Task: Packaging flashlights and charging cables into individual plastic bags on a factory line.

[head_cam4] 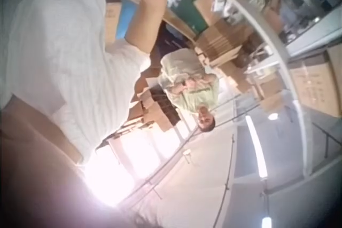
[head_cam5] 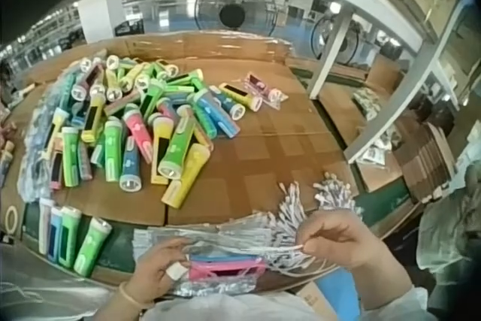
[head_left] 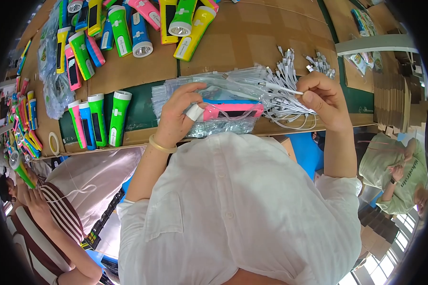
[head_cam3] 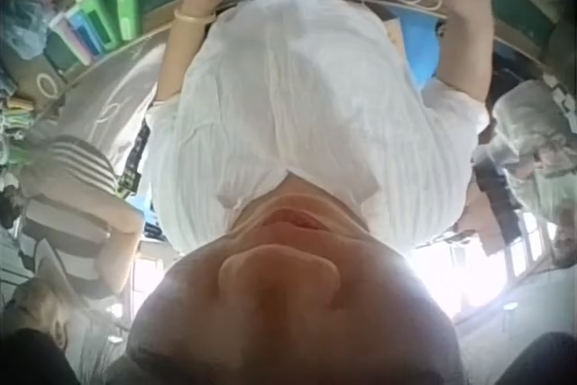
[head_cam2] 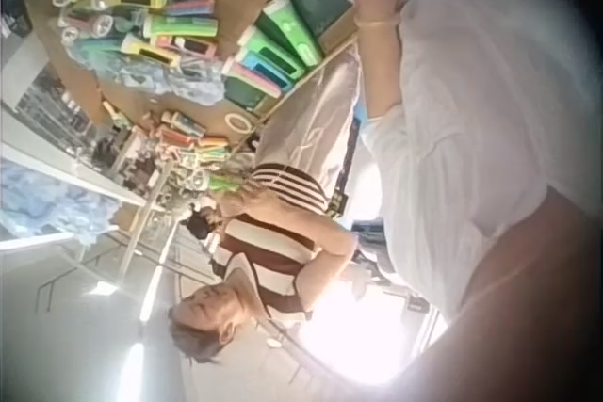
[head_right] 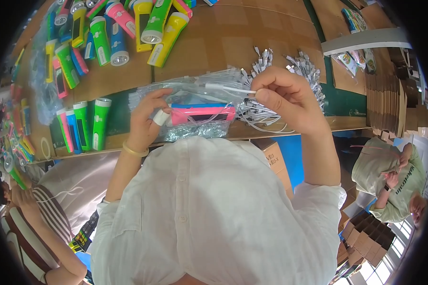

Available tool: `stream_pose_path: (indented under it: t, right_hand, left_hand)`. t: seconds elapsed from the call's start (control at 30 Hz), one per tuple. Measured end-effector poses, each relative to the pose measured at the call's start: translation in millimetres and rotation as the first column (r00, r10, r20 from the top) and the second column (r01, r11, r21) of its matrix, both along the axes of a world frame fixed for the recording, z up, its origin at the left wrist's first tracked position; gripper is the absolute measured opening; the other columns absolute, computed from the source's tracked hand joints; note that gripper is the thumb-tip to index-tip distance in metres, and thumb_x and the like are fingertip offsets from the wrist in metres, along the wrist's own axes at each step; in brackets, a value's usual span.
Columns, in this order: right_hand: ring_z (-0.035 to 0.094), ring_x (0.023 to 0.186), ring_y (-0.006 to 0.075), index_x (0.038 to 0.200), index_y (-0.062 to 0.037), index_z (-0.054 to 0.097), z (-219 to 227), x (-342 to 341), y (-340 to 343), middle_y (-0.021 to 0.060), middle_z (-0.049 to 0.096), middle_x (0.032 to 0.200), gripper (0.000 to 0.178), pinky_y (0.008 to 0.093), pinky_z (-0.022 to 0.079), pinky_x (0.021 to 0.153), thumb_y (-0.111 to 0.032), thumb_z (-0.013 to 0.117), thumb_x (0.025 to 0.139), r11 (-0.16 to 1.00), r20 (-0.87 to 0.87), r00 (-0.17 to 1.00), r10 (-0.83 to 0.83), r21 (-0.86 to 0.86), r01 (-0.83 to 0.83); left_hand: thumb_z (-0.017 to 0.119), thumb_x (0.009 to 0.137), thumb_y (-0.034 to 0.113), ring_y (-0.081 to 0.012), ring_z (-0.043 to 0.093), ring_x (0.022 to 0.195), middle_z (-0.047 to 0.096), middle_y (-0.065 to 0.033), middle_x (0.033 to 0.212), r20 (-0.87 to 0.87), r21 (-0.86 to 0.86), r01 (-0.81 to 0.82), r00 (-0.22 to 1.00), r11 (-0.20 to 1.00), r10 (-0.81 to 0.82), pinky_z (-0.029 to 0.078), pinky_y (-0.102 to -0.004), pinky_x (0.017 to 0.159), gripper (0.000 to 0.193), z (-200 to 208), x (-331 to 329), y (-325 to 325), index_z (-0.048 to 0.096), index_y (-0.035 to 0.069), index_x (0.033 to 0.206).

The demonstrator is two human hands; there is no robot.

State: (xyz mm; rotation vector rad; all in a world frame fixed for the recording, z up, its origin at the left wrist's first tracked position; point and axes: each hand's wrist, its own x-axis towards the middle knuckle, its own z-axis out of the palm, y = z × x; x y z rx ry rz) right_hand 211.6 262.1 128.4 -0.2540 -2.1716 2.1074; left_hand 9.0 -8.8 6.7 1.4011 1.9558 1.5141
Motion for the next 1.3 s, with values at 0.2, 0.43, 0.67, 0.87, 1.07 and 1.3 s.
stream_pose_path:
  t: [0.2,0.43,0.67,0.87,1.07,1.3]
  right_hand:
    - [0.051,0.072,0.0084,0.105,0.004,0.061,32,-31,-2,0.0077,0.061,0.093,0.016,0.024,0.04,0.062,-0.011,0.061,0.1,0.998,-0.386,0.92,0.062,0.055,-0.044]
    - [0.055,0.078,0.0087,0.105,0.0025,0.064,33,-40,-16,0.0064,0.061,0.095,0.012,0.0231,0.042,0.066,-0.007,0.061,0.099,0.997,-0.32,0.944,0.077,0.032,-0.071]
    - [0.058,0.06,0.0146,0.091,-0.0012,0.071,-16,-45,-33,0.0063,0.066,0.074,0.009,0.0276,0.043,0.057,-0.009,0.07,0.089,0.825,0.261,0.965,0.039,0.536,-0.178]
    - [0.064,0.06,0.0284,0.086,-0.0025,0.072,-59,-71,-50,0.0134,0.068,0.076,0.008,0.034,0.05,0.057,-0.01,0.07,0.085,0.463,0.308,0.937,0.166,0.814,-0.35]
    - [0.053,0.061,0.0084,0.103,-0.005,0.06,-64,-109,-71,0.002,0.052,0.081,0.019,0.0269,0.042,0.056,-0.015,0.072,0.092,0.885,0.165,0.92,0.355,0.257,-0.388]
    - [0.058,0.07,0.0208,0.097,-0.0026,0.065,-76,-108,-83,0.0066,0.058,0.076,0.018,0.0343,0.045,0.062,-0.015,0.074,0.089,0.798,-0.09,0.936,0.34,0.554,-0.237]
  left_hand:
    - [0.071,0.084,0.001,-0.0307,0.064,0.109,0.067,-0.0153,0.126,0.015,-0.021,-0.025,1.0,0.999,0.026,0.051,-0.0361,0.095,0.014,-1,2,-1,0.063,0.005,0.094]
    - [0.071,0.084,0.001,-0.0314,0.064,0.112,0.067,-0.016,0.126,0.045,0.012,-0.02,0.999,1.0,0.019,0.05,-0.0376,0.098,0.014,-3,2,-4,0.063,0.003,0.095]
    - [0.073,0.085,0.004,-0.0267,0.065,0.107,0.068,-0.0154,0.12,0.096,0.027,-0.136,0.986,0.99,0.133,0.051,-0.0353,0.095,0.016,7,9,-5,0.064,0.002,0.098]
    - [0.073,0.085,0.0,-0.02,0.067,0.081,0.071,-0.0115,0.095,0.077,-0.232,-0.293,0.945,0.928,0.317,0.055,-0.0296,0.074,0.013,22,10,-23,0.069,0.0,0.097]
    - [0.07,0.085,-0.003,-0.0175,0.067,0.078,0.071,-0.0101,0.092,0.201,-0.107,-0.316,0.922,0.943,0.332,0.055,-0.0291,0.073,0.014,26,22,-17,0.071,0.0,0.099]
    - [0.068,0.087,-0.006,-0.0134,0.067,0.077,0.07,-0.0078,0.091,0.365,-0.042,-0.298,0.884,0.954,0.292,0.055,-0.0261,0.072,0.012,23,22,-19,0.07,-0.001,0.098]
